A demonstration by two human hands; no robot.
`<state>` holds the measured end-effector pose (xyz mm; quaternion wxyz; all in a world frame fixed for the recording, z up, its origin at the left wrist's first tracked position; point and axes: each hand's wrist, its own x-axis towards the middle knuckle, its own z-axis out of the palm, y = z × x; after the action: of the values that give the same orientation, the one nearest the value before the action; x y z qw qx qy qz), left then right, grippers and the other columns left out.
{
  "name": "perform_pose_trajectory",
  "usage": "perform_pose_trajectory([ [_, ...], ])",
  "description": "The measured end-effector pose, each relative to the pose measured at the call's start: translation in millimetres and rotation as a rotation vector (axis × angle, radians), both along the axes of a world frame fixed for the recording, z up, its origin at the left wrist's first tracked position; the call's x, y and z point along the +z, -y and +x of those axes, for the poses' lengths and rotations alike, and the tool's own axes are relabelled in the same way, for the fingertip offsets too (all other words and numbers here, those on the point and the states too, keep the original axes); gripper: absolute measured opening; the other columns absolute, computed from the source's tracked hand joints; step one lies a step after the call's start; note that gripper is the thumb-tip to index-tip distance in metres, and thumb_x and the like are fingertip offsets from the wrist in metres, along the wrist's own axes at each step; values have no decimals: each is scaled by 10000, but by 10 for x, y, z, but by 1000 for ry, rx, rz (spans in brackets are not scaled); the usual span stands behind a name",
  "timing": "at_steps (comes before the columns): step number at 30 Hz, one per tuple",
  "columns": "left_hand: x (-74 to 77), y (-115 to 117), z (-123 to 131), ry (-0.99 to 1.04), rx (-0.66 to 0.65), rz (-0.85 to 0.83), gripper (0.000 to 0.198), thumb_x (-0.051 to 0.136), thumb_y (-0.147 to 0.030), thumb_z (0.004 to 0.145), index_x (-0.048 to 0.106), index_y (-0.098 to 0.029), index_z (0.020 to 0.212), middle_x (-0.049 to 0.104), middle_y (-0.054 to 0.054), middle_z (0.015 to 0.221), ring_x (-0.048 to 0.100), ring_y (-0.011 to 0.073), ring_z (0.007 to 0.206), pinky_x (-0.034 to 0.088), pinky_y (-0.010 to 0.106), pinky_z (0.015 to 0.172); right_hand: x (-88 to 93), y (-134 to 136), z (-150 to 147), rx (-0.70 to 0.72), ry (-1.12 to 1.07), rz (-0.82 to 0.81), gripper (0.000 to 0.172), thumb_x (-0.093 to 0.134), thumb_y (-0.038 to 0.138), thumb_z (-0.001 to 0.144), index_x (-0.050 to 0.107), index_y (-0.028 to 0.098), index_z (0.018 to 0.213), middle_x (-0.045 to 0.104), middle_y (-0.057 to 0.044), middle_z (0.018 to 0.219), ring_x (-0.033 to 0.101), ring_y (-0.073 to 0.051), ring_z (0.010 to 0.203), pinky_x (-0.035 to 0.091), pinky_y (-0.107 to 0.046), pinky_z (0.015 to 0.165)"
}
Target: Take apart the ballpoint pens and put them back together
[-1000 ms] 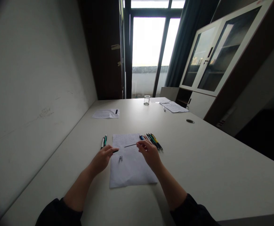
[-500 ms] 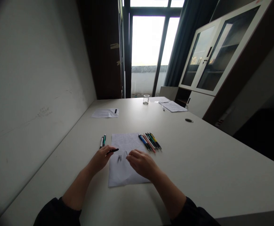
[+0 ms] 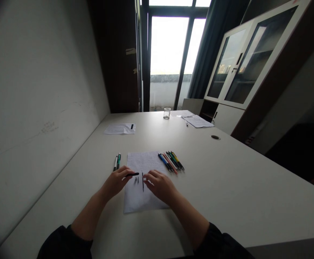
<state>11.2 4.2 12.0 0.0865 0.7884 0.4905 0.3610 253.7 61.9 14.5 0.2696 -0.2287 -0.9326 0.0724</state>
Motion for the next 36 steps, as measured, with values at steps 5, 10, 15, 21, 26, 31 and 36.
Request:
perform_pose_trajectory([
  [5, 6, 5, 91, -92, -27, -4, 190, 582, -139, 907, 620, -234, 1068, 663, 17, 1013, 651, 155, 905, 537, 281, 818, -81, -42, -48, -38, -52, -54, 243, 603, 286, 930, 616, 226, 1165, 657, -62, 963, 614, -169, 787, 489, -288, 724],
  [10, 6, 25, 156, -151, -12, -9, 210, 618, -142, 885, 611, -237, 1072, 677, 15, 1016, 660, 165, 877, 538, 285, 778, -67, -21, -106, -27, -2, -28, 143, 583, 263, 943, 643, 227, 1068, 659, -53, 938, 611, -189, 873, 489, -300, 774],
  [15, 36, 35, 107, -151, 15, -21, 264, 610, -144, 886, 586, -238, 1131, 667, 28, 1044, 650, 177, 911, 537, 300, 791, -10, -47, -46, -92, 39, 9, 105, 571, 223, 945, 644, 219, 1020, 656, -54, 932, 609, -199, 898, 492, -306, 776],
  [21, 28, 19, 19, -180, 89, -7, 465, 685, -154, 819, 534, -254, 1248, 650, 38, 1074, 623, 210, 948, 540, 369, 836, -8, -94, 35, -121, -21, 4, 92, 568, 215, 947, 642, 217, 1001, 660, -50, 921, 622, -196, 888, 489, -312, 799],
  [26, -3, -8, -39, -167, 163, 110, 257, 634, -179, 876, 622, -243, 1125, 654, 44, 1019, 606, 217, 974, 529, 381, 856, 2, -85, 38, -142, -161, -58, 89, 580, 239, 945, 643, 221, 1005, 666, -42, 924, 626, -172, 827, 478, -276, 735],
  [31, -25, -19, -54, -77, 135, 175, 234, 556, -246, 944, 625, -239, 1167, 652, 46, 942, 631, 173, 865, 543, 311, 779, -15, -98, 32, -169, -157, -90, 72, 599, 223, 930, 644, 217, 986, 658, -27, 908, 608, -139, 729, 477, -252, 674],
  [36, -27, -10, 27, -10, 58, 157, 324, 536, -282, 958, 562, -262, 1281, 649, 38, 910, 623, 155, 811, 545, 301, 766, -39, -83, -16, -133, -64, -12, 62, 639, 227, 892, 664, 222, 949, 648, -55, 920, 602, -208, 881, 498, -327, 776],
])
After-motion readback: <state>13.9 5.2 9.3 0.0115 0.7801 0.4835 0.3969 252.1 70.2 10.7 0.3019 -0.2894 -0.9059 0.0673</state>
